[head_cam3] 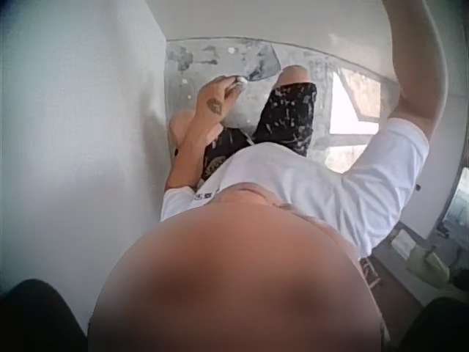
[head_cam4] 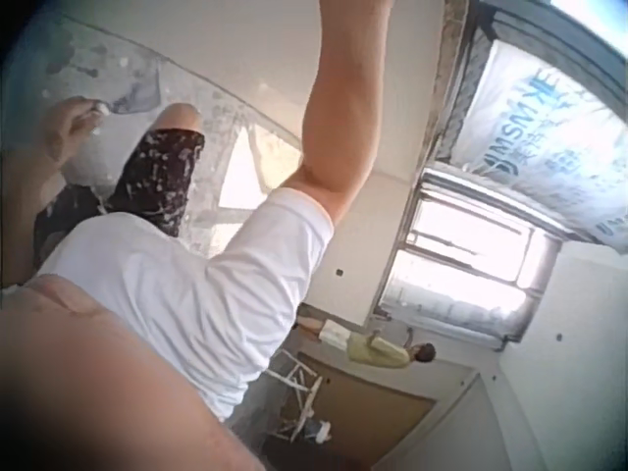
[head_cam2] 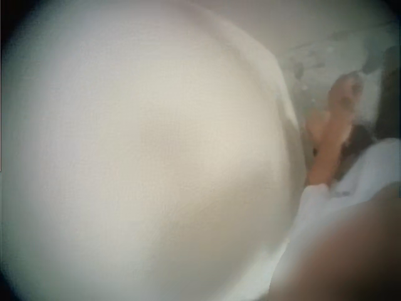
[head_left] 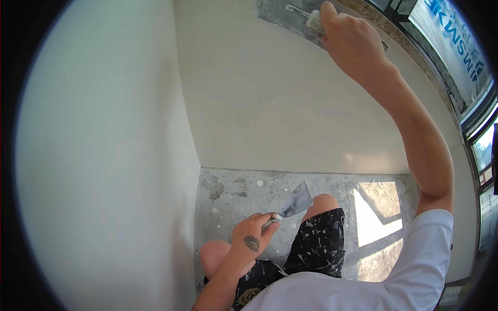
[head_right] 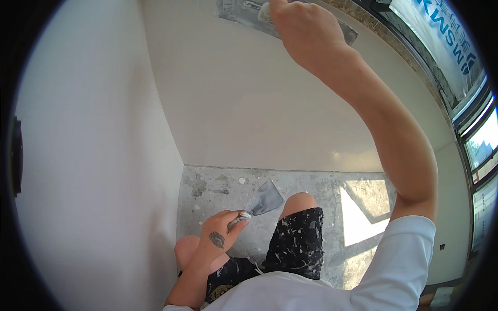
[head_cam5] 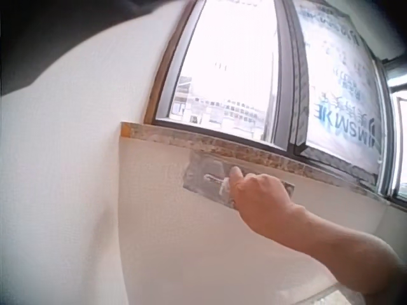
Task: Applying plaster to the walls using a trowel and putty knife.
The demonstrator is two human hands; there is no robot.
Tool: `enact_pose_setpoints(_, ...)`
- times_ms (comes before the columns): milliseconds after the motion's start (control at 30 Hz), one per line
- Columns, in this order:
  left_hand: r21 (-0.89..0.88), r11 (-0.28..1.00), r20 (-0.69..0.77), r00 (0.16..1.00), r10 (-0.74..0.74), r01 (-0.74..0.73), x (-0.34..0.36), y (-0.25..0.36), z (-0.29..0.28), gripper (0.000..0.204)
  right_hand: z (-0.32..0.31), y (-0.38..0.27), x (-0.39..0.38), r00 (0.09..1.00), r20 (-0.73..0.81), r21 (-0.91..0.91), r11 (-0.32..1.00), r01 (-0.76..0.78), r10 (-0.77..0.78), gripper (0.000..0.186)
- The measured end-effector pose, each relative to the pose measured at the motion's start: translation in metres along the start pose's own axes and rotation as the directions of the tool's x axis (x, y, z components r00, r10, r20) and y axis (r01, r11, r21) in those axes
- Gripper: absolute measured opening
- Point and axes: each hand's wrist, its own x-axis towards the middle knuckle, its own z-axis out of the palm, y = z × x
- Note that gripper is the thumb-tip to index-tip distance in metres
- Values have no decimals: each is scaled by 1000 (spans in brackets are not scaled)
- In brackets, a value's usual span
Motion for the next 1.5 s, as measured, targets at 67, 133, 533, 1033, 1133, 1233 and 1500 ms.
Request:
enact_pose_setpoints(67, -154, 988, 37, 999, 0, 6, -2, 6, -7, 28, 20, 46, -36, 997, -9, 20, 997, -72, 72, 31)
enact_pose_setpoints(133, -225, 974, 75, 997, -13, 29, 0, 11, -10, 30, 36, 96, -75, 991, -8, 75, 988, -135, 136, 34)
enact_pose_setpoints(533, -755, 576, 367, 930, -27, 314, -9, -8, -19, 28, 29, 52, -197, 816, 571, 805, -255, -536, 88, 19)
enact_pose_setpoints(1033, -988, -38, 133, 955, 266, 148, -29, -24, -36, 37, 71, -130, -117, 854, 301, 270, -821, -504, -425, 64)
enact_pose_setpoints(1133, -992, -4, 118, 958, 263, 124, -27, -26, -36, 37, 53, -170, -40, 921, 383, 680, -653, -332, -69, 54)
enact_pose_setpoints(1233, -996, 10, 89, 965, 245, 89, -29, -24, -39, 37, 44, -191, 20, 954, 292, 733, -657, -176, 69, 45)
enact_pose_setpoints(1500, -994, 26, 111, 975, 191, 108, -22, -31, -39, 43, 32, -212, 89, 926, 369, 629, -755, -187, 77, 48)
